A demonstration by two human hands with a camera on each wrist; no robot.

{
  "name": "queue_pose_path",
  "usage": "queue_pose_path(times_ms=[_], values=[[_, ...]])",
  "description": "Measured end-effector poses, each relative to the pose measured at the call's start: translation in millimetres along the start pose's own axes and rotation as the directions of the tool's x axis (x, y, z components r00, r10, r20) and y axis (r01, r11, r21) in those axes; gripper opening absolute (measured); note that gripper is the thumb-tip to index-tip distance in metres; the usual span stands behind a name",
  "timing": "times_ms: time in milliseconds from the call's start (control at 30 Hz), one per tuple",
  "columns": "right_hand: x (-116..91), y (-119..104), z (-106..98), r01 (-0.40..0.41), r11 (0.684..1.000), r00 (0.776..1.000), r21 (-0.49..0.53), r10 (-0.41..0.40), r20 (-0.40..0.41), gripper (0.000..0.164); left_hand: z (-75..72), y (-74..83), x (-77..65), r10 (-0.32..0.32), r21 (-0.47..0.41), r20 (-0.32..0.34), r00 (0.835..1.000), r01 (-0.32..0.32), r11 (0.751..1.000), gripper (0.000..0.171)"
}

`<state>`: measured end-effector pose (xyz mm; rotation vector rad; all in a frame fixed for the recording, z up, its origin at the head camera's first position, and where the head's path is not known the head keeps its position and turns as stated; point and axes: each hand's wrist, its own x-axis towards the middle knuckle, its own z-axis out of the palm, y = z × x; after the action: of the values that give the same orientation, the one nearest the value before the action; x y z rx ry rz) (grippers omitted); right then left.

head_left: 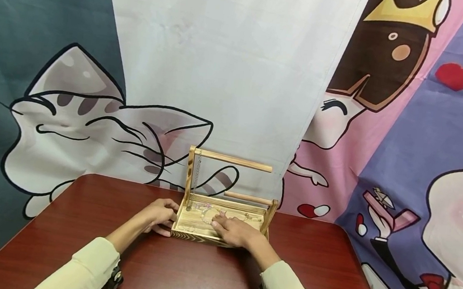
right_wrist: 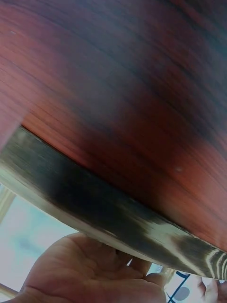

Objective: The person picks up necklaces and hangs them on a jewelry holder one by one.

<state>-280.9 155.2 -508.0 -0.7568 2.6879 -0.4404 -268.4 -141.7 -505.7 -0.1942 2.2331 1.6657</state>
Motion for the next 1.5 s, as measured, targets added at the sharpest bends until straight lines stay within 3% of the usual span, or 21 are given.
queue_pose_path(times_ms=[400,900,1133,1367,1500], values=[[-13,19,-1,0.018,1.000,1.000,0.024,-0.017,-0.017,0.065,0.0,-2.2,-1.4,0.004,-0.005,0.003,1.000,-0.004,1.000,0.046],[-12,16,4,0.126,0.992,0.988,-0.024,-0.128,-0.091,0.056,-1.0,-2.2,-2.3,0.000,-0.006,0.000,1.000,0.000,1.000,0.046],[-10,22,-2,0.200,0.980,0.964,-0.006,-0.198,-0.177,0.044,-1.3,-0.2,-1.9,0.004,0.000,0.006,1.000,-0.004,1.000,0.047],[-6,25,-6,0.123,0.992,0.943,-0.021,-0.124,-0.310,0.036,-0.6,0.8,-2.2,0.004,-0.004,0.006,1.000,-0.004,1.000,0.046],[-1,27,-4,0.109,0.994,0.908,-0.024,-0.110,-0.405,0.018,-0.2,1.3,-2.6,0.001,-0.004,0.005,1.000,-0.001,1.000,0.046]])
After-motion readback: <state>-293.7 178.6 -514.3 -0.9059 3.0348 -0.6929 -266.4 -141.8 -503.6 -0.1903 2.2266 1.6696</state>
